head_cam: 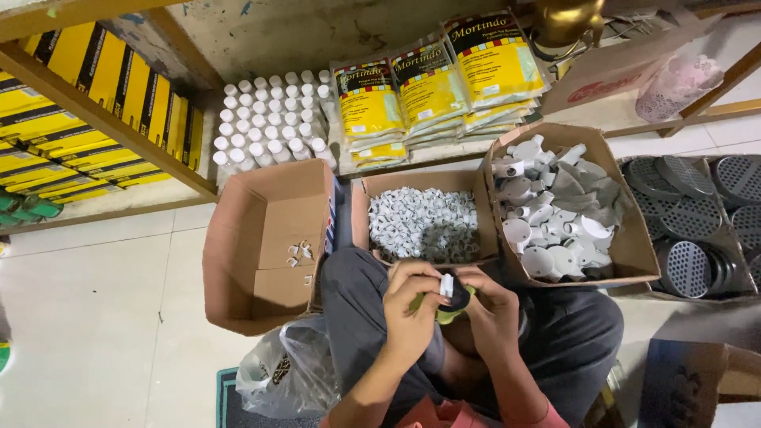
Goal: Assembling small white plastic clips or components onto a larger black and yellow tool or part.
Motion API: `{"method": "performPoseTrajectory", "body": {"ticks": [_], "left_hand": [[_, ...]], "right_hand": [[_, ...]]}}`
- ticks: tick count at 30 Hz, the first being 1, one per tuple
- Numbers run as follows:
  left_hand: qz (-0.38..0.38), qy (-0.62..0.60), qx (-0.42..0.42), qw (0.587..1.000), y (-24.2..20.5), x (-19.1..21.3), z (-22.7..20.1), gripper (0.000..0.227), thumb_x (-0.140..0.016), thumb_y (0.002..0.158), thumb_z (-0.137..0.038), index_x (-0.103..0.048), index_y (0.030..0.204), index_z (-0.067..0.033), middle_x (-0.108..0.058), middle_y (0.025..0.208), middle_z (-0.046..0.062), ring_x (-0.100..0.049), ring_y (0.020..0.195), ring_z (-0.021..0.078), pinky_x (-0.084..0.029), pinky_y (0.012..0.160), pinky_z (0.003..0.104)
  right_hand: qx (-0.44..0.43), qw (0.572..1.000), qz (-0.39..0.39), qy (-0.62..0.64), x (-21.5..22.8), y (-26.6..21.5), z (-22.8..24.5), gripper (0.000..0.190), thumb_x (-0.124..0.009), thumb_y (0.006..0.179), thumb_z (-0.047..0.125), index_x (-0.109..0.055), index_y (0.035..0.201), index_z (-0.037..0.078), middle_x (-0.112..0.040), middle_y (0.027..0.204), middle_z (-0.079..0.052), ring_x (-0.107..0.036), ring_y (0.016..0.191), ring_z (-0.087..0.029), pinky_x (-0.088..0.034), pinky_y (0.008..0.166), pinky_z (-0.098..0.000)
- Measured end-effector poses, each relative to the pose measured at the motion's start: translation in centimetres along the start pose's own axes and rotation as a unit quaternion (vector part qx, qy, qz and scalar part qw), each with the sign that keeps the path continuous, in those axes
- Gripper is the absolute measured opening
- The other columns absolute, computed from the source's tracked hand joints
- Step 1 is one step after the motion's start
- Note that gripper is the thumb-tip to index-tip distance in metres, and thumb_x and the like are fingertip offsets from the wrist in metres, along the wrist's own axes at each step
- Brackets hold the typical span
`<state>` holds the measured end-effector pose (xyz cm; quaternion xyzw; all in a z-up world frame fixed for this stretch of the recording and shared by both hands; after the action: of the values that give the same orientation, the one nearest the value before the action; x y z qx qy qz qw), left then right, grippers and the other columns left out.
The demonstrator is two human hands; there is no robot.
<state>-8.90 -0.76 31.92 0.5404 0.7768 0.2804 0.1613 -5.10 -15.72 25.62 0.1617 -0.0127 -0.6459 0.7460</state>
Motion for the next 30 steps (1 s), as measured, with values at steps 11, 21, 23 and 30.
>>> {"method": "performPoseTrajectory", "body": {"ticks": [11, 21, 23, 30], "left_hand": [[0.062, 0.164, -0.229, 0.958, -0.2, -0.2, -2.1, 0.005, -0.074, 0.096, -0.030, -0.070, 0.093, -0.0285, -0.063, 0.110, -0.003, -0.058, 0.103, 0.0246, -0.038, 0.097, 0.045], [0.060, 0.176, -0.213, 0.959, -0.6, 0.0, 0.0, 0.016, -0.084, 0.091, -0.024, -0.072, 0.090, -0.0348, -0.058, 0.112, -0.006, -0.056, 0.106, 0.0228, -0.032, 0.097, 0.044], [0.048, 0.137, -0.175, 0.974, -0.1, 0.3, 0.0, 0.017, -0.070, 0.099, -0.020, -0.070, 0.087, -0.0310, -0.056, 0.111, -0.003, -0.054, 0.105, 0.0238, -0.036, 0.096, 0.044], [0.036, 0.010, -0.059, 0.998, -0.4, 0.7, 2.0, 0.035, -0.048, 0.111, -0.017, -0.066, 0.081, -0.0181, -0.050, 0.108, 0.007, -0.054, 0.103, 0.0246, -0.046, 0.092, 0.041]], "right_hand": [[-0.168, 0.979, 0.102, 0.051, -1.8, 1.0, 1.9, 0.035, -0.058, 0.102, 0.032, -0.071, 0.090, 0.003, -0.069, 0.088, -0.005, -0.060, 0.081, -0.014, -0.048, 0.074, -0.0315], [-0.158, 0.983, 0.091, -0.029, -0.7, 0.9, 1.1, 0.031, -0.056, 0.105, 0.023, -0.073, 0.087, 0.005, -0.068, 0.081, -0.001, -0.053, 0.068, -0.009, -0.042, 0.062, -0.0268], [-0.147, 0.984, 0.101, -0.024, -1.2, 0.8, 0.5, 0.029, -0.058, 0.103, 0.025, -0.075, 0.093, 0.003, -0.072, 0.092, -0.004, -0.060, 0.081, -0.012, -0.046, 0.072, -0.0291], [-0.136, 0.983, 0.117, 0.021, -1.5, 0.3, -1.6, 0.026, -0.062, 0.100, 0.019, -0.072, 0.116, 0.003, -0.071, 0.116, -0.006, -0.063, 0.096, -0.012, -0.050, 0.080, -0.0291]]}}
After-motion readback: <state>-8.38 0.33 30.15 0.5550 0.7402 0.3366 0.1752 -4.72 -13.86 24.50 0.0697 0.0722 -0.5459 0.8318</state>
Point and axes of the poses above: each hand's wrist, its own y-axis towards the middle knuckle, its own x-axis out of the back of the hand, z = x × y, the point moved 10 cm from there along y, towards the middle knuckle
